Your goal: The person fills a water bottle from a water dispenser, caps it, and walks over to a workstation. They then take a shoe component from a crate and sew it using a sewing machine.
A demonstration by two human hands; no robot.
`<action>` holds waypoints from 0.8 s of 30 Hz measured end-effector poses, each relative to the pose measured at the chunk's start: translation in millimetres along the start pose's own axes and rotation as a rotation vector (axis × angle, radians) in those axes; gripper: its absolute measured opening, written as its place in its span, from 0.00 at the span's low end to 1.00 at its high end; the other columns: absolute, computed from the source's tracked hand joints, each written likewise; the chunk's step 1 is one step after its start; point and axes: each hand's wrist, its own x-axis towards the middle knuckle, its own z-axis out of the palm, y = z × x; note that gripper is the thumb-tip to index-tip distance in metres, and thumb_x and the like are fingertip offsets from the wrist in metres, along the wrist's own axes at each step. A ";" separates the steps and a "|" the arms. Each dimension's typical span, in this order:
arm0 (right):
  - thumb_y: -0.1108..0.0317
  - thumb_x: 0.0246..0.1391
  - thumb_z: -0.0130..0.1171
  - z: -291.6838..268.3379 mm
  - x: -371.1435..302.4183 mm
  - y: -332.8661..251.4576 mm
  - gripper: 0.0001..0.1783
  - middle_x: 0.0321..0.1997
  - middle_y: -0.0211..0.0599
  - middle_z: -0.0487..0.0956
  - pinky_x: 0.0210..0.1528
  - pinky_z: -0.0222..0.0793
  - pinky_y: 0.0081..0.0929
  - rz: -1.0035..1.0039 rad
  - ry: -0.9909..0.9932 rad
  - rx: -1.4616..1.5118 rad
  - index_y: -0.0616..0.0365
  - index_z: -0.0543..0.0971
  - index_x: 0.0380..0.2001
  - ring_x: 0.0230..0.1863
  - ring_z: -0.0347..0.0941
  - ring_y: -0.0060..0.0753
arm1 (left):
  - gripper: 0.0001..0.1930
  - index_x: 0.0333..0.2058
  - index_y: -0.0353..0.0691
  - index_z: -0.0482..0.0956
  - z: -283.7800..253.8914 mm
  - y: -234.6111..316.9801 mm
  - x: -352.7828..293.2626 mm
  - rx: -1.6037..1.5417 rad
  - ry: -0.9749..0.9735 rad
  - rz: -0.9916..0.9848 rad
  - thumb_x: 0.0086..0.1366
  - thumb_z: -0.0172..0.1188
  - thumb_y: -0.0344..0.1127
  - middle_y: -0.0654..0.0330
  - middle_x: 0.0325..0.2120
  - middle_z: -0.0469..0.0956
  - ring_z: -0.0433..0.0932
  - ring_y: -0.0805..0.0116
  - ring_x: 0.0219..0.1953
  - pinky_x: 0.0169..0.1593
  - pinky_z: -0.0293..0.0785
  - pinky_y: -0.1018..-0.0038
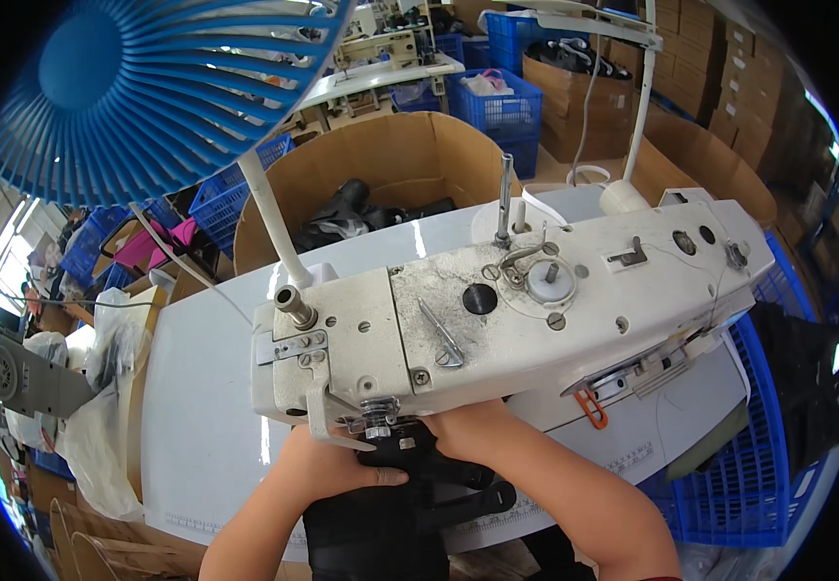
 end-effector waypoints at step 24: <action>0.65 0.45 0.55 -3.0 -88.2 -63.8 0.24 0.35 0.35 0.77 0.42 0.67 0.29 -0.259 0.093 -0.177 0.62 0.74 0.47 0.37 0.75 0.33 | 0.35 0.40 0.32 0.77 -11.2 53.7 -88.2 0.314 0.297 0.331 0.41 0.71 0.57 0.48 0.39 0.77 0.76 0.51 0.43 0.47 0.69 0.62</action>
